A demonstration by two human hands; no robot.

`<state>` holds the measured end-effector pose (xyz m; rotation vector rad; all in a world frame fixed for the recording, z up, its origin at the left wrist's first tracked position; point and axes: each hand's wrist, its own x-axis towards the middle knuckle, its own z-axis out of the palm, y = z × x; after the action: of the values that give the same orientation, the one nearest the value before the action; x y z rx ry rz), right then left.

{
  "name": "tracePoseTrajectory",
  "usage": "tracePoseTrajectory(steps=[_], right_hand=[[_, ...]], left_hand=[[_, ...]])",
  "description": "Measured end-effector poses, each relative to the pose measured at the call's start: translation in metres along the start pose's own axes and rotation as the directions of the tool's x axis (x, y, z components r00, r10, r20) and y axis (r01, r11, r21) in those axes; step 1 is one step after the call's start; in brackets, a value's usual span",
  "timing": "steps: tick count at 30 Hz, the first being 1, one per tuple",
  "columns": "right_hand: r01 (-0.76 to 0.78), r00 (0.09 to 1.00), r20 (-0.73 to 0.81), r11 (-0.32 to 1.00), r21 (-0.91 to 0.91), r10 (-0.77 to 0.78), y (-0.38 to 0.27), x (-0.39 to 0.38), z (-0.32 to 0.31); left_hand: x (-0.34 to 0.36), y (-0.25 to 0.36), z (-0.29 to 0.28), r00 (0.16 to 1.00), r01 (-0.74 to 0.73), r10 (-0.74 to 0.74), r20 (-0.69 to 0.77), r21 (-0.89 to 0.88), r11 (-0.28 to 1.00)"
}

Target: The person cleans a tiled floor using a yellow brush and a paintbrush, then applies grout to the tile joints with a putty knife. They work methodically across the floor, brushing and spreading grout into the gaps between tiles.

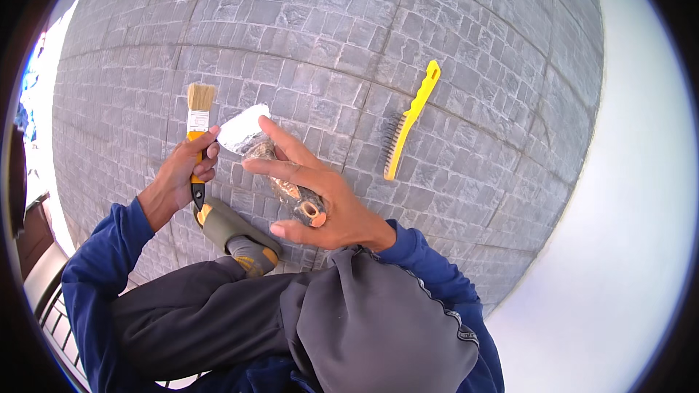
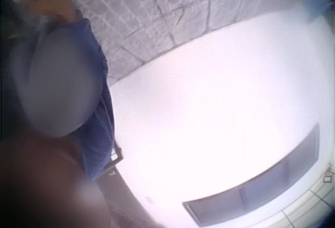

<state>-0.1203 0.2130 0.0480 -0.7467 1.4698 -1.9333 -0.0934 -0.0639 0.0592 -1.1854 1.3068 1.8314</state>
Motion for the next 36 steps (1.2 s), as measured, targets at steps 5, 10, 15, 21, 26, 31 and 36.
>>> tracePoseTrajectory(steps=[5,10,15,21,26,31,36], right_hand=[[-0.426,0.904,0.141,0.821,0.379,0.404,0.018,-0.046,0.007],[-0.514,0.858,-0.036,0.856,-0.059,0.512,0.036,-0.051,0.012],[-0.368,0.922,-0.2,0.591,-0.718,0.331,0.051,-0.049,0.005],[-0.285,0.94,-0.178,0.379,-0.881,0.291,0.069,-0.061,-0.011],[-0.33,0.907,-0.222,0.276,-0.903,0.357,0.08,-0.055,-0.001],[-0.333,0.873,-0.202,0.239,-0.912,0.444,0.076,-0.053,0.005],[-0.328,0.907,-0.249,0.198,-0.924,0.338,0.081,-0.041,0.001]], left_hand=[[0.011,-0.01,-0.007,0.984,-0.162,0.173,-0.045,0.186,0.969],[0.015,-0.03,0.006,0.987,-0.137,0.15,-0.048,0.215,0.967],[0.029,-0.03,0.002,0.994,-0.101,0.109,-0.02,0.235,0.967],[0.045,-0.012,-0.039,0.952,-0.144,0.223,-0.211,0.336,0.931],[0.047,-0.014,-0.056,0.935,-0.161,0.247,-0.253,0.32,0.934],[0.049,-0.015,-0.062,0.939,-0.153,0.241,-0.246,0.329,0.932],[0.057,-0.012,-0.063,0.942,-0.149,0.243,-0.232,0.362,0.92]])
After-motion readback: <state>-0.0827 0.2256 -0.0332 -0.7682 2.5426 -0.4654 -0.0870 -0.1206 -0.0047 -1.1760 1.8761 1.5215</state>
